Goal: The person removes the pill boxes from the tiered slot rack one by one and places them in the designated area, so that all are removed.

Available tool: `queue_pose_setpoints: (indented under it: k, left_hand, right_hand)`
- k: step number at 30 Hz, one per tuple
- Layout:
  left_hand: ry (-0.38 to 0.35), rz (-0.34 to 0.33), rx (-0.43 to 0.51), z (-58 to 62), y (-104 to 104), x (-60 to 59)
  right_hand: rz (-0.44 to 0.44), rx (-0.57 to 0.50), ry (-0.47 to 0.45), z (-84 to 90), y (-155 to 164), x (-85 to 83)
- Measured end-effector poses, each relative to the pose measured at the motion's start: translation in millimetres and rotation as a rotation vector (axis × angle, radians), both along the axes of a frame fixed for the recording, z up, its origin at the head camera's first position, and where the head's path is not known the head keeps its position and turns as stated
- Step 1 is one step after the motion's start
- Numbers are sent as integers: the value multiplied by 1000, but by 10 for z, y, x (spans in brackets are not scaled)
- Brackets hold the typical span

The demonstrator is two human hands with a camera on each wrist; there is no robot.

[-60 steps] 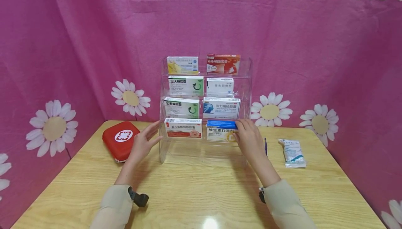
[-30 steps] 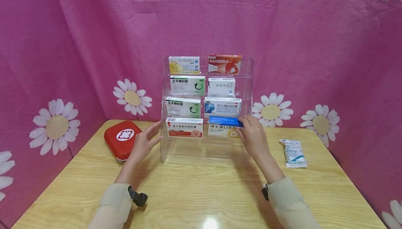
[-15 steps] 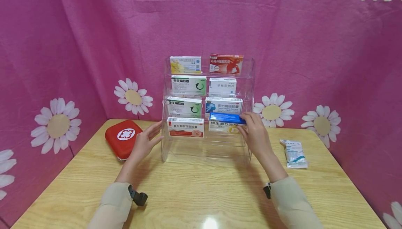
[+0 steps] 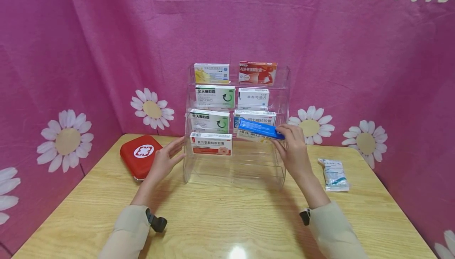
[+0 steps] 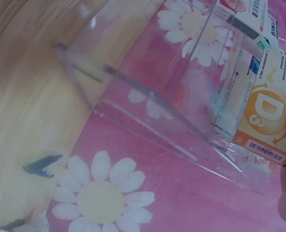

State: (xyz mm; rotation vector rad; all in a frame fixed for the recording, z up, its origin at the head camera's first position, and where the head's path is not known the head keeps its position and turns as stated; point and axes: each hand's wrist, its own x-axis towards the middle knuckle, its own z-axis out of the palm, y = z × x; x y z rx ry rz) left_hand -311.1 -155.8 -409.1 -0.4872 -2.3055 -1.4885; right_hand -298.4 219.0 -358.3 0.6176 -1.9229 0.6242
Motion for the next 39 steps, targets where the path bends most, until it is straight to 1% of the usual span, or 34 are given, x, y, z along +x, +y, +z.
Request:
queue_pose_setpoints:
  k: [6, 13, 18, 26, 33, 39]
  left_hand:
    - [1, -10, -9, 14, 5, 2]
    - [-26, -8, -7, 20, -6, 10]
    - [-33, 4, -25, 34, -17, 14]
    - [-34, 17, -34, 39, -33, 9]
    - [-32, 9, -46, 38, -26, -7]
    - [-39, 17, -61, 41, -24, -1]
  right_hand:
    - [28, -68, -7, 9, -75, 88]
    - [103, -119, -52, -43, -226, 176]
    - [143, -103, -83, -124, -381, 216]
    - [203, -61, -180, -326, -668, 281]
    - [277, -4, -216, -487, -913, 325]
    - [326, 39, -318, -582, -1099, 378]
